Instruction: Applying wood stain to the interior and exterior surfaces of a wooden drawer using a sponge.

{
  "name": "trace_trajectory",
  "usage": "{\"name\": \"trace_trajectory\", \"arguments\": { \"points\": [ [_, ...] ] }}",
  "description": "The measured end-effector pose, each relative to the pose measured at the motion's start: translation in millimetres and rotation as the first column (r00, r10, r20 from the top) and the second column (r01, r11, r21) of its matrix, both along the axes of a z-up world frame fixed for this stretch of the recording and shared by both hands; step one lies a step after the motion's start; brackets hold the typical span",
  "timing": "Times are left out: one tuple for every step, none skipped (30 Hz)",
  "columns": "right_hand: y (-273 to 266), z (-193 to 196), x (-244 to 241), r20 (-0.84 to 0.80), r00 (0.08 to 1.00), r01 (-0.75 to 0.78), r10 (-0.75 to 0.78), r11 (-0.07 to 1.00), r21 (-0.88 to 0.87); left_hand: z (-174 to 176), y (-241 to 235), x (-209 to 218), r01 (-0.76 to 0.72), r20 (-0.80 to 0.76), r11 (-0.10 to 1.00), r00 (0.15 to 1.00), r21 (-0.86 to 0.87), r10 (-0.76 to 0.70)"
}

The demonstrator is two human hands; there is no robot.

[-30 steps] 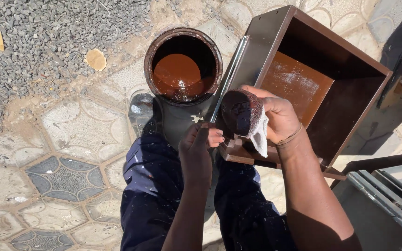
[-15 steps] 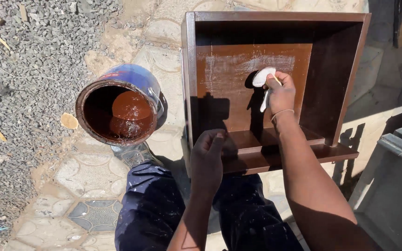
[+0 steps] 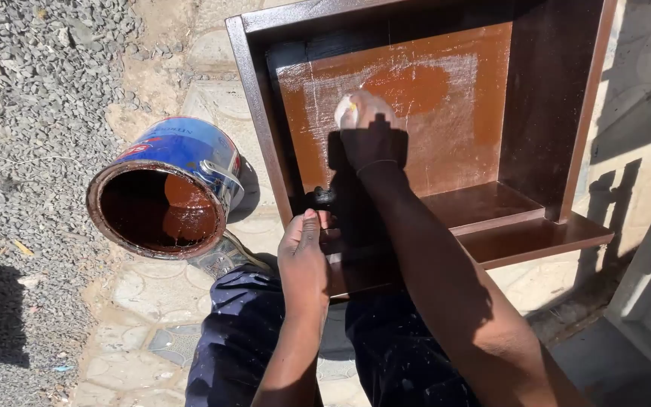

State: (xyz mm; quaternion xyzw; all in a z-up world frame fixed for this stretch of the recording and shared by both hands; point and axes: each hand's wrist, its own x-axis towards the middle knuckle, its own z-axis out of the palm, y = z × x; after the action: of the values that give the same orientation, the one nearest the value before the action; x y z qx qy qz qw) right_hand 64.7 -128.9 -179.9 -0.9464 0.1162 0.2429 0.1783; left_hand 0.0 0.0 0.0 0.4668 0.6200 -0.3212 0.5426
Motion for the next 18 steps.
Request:
{"name": "trace_trajectory", "arguments": {
  "points": [
    [3,-23,-4,-0.001,1.0,0.0,0.0,1.0,-0.002,0,-1,5,0.0,-0.001,1.0,1.0,-0.002,0.0],
    [6,-45,-7,0.006,0.987,-0.16,0.16,0.987,0.015,0,-3,9,0.002,0.012,1.0,1.0,0.015,-0.003],
    [5,-67,-13,0.013,0.951,-0.308,0.308,0.951,0.022,-1,-4,13,0.014,0.026,1.0,1.0,0.023,-0.014],
    [-29,-45,1,0.01,0.954,-0.3,0.3,0.954,0.011,4,-5,14,0.022,0.027,1.0,0.999,0.011,-0.023],
    [-60,-26,18,-0.094,0.971,-0.23,0.221,0.968,-0.099,5,-2,18,0.04,0.012,0.999,0.999,0.004,-0.04],
    [-90,-7,35,-0.187,0.974,-0.167,0.127,0.963,-0.213,5,1,22,0.057,-0.003,0.998,0.998,-0.004,-0.057],
    [-134,-14,38,-0.193,0.974,-0.161,0.119,0.962,-0.218,6,3,25,0.064,-0.008,0.998,0.998,-0.011,-0.064],
    [-179,-20,39,-0.068,0.99,-0.137,0.122,0.945,-0.298,7,5,28,0.012,-0.03,0.999,0.999,-0.031,-0.013],
    [-220,-28,39,0.057,0.989,-0.109,0.139,0.923,-0.368,8,8,29,-0.044,-0.054,0.998,0.998,-0.043,0.041],
    [-207,-23,33,0.053,0.989,-0.108,0.137,0.924,-0.368,10,9,29,-0.042,-0.059,0.998,0.998,-0.043,0.039],
    [-192,-22,34,0.093,0.996,0.035,-0.01,0.96,-0.277,10,11,31,-0.037,-0.086,0.999,0.996,-0.03,0.035],
    [-177,-20,35,0.117,0.98,0.178,-0.159,0.968,-0.177,11,12,34,-0.033,-0.113,0.999,0.993,-0.016,0.031],
    [-135,-35,21,0.11,0.981,0.177,-0.16,0.968,-0.177,8,10,29,-0.033,-0.12,0.999,0.992,-0.015,0.031],
    [-94,-49,8,0.164,0.983,0.102,-0.081,0.987,-0.122,5,9,24,-0.024,-0.064,1.0,0.998,-0.002,0.024],
    [-52,-65,0,0.228,0.974,0.017,-0.002,0.998,-0.066,1,6,22,-0.021,0.0,1.0,1.0,0.014,0.021],
    [-18,-63,-7,0.23,0.973,0.013,0.002,0.998,-0.062,-1,4,28,-0.026,0.002,0.999,1.0,0.018,0.026],
    [19,-59,-16,0.213,0.958,-0.195,0.191,0.981,-0.004,-1,4,33,-0.049,-0.044,0.999,0.998,0.02,0.05],
    [55,-56,-24,0.209,0.904,-0.392,0.373,0.918,0.055,-1,4,38,-0.071,-0.09,0.997,0.993,0.023,0.073]
  ]
}}
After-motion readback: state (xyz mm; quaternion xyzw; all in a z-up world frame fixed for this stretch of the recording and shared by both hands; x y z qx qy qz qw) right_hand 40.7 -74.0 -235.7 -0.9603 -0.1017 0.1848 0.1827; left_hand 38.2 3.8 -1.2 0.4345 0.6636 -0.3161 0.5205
